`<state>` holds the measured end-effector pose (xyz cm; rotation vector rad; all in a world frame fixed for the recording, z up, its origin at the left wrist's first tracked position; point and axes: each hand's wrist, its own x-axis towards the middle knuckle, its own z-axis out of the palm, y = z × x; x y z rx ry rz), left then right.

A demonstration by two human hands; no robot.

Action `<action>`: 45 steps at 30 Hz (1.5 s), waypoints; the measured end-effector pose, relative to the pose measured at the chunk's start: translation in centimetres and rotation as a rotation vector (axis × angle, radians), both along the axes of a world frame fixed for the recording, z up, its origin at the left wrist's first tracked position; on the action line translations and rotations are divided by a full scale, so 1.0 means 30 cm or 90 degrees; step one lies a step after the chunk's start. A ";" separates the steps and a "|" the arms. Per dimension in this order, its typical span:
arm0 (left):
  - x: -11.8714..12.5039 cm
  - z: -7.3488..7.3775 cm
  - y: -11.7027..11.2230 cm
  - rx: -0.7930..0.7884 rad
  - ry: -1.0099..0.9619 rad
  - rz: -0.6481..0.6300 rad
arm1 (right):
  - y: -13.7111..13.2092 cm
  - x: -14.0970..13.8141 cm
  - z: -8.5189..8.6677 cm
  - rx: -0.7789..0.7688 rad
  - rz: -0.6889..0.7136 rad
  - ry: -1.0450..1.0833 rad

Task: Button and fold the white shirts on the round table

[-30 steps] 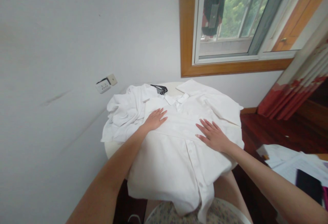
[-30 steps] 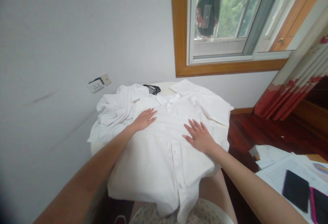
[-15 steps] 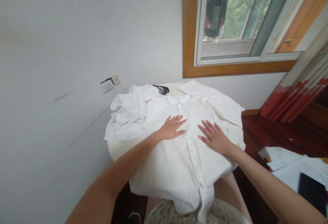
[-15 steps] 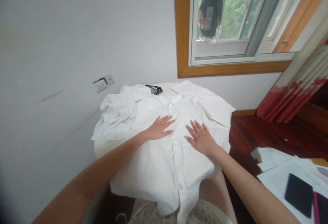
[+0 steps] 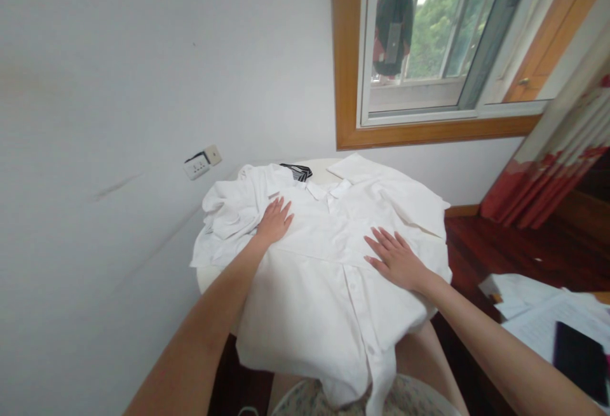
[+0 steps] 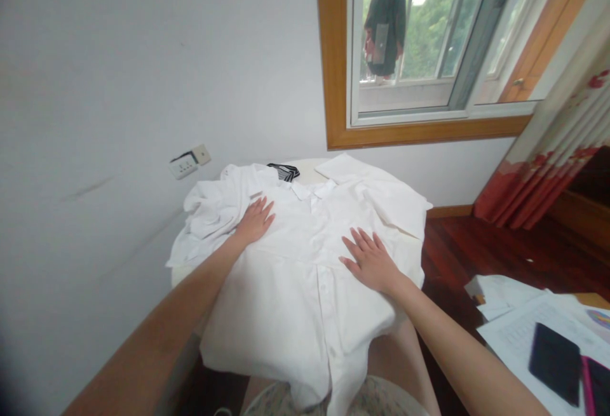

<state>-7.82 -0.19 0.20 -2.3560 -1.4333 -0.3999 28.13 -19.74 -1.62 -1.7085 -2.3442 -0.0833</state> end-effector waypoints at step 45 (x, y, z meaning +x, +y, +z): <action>0.458 -0.050 -0.183 -0.165 -0.066 -0.123 | 0.547 0.639 0.118 -0.057 -0.361 -0.088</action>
